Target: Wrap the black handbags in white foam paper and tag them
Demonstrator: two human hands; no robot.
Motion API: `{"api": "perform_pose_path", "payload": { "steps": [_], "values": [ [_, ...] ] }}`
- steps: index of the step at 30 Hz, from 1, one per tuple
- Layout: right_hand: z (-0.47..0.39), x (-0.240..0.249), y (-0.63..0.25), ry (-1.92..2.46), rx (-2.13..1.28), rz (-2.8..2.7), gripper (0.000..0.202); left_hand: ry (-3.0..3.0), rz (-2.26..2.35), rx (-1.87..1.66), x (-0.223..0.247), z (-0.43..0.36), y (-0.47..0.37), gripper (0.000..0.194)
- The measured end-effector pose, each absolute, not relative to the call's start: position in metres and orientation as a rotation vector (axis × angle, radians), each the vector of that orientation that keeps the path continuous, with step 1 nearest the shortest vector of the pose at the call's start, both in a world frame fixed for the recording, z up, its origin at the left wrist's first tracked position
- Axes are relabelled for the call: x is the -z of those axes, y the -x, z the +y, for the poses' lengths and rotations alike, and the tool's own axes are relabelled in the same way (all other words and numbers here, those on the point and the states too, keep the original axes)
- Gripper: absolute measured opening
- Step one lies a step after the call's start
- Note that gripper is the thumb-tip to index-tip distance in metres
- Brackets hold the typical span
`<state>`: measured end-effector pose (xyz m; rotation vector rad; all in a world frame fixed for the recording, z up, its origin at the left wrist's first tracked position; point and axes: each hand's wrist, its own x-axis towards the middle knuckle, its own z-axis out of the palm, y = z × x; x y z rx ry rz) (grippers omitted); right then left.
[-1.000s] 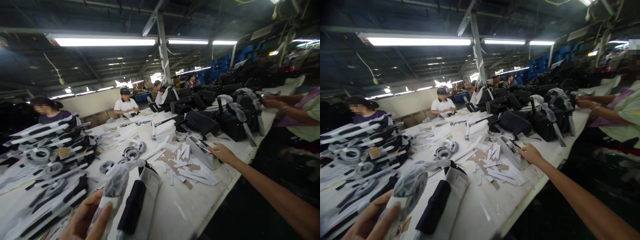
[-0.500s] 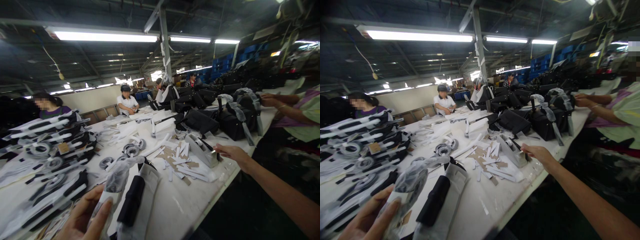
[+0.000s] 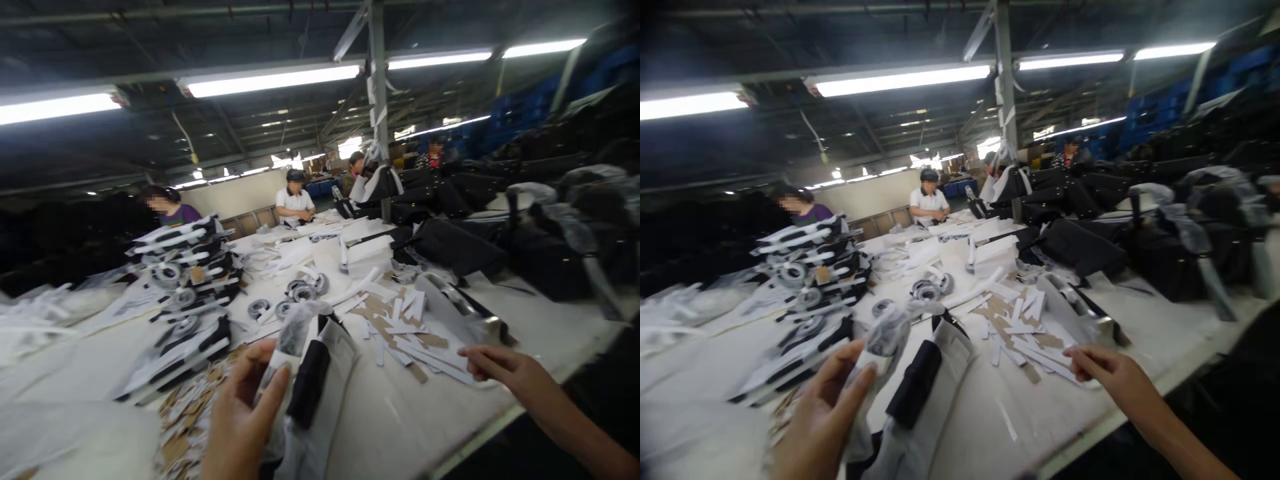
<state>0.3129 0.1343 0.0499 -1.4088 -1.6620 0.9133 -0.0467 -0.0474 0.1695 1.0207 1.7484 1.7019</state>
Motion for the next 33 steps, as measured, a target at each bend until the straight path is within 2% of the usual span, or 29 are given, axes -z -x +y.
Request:
{"api": "perform_pose_path", "payload": {
  "steps": [3, 5, 10, 20, 26, 33],
  "values": [
    [0.098, -0.096, -0.245, 0.962, -1.118, -1.927, 0.048, -1.028, 1.687, -1.804, -0.171, -0.045, 0.033, 0.045],
    [0.073, -0.128, -0.202, 0.711, -1.291, -1.972, 0.042, -1.06, 1.66, -1.844, -0.168, -0.043, 0.028, 0.04],
    [0.042, -0.173, -0.126, 0.46, -1.414, -1.983, 0.041, -1.228, 1.606, -1.799, -0.156, -0.042, 0.031, 0.034],
    [0.05, -0.169, -0.101, 0.65, -1.567, -2.023, 0.048, -1.339, 1.588, -1.69, -0.155, -0.047, 0.041, 0.031],
    [0.052, -0.164, -0.102, 0.715, -1.434, -2.138, 0.057, -1.313, 1.613, -1.677, -0.159, -0.051, 0.039, 0.03],
    [0.061, -0.154, -0.102, 0.646, -1.328, -2.171, 0.056, -1.3, 1.452, -1.707, -0.167, -0.056, 0.038, 0.032]
  ]
}}
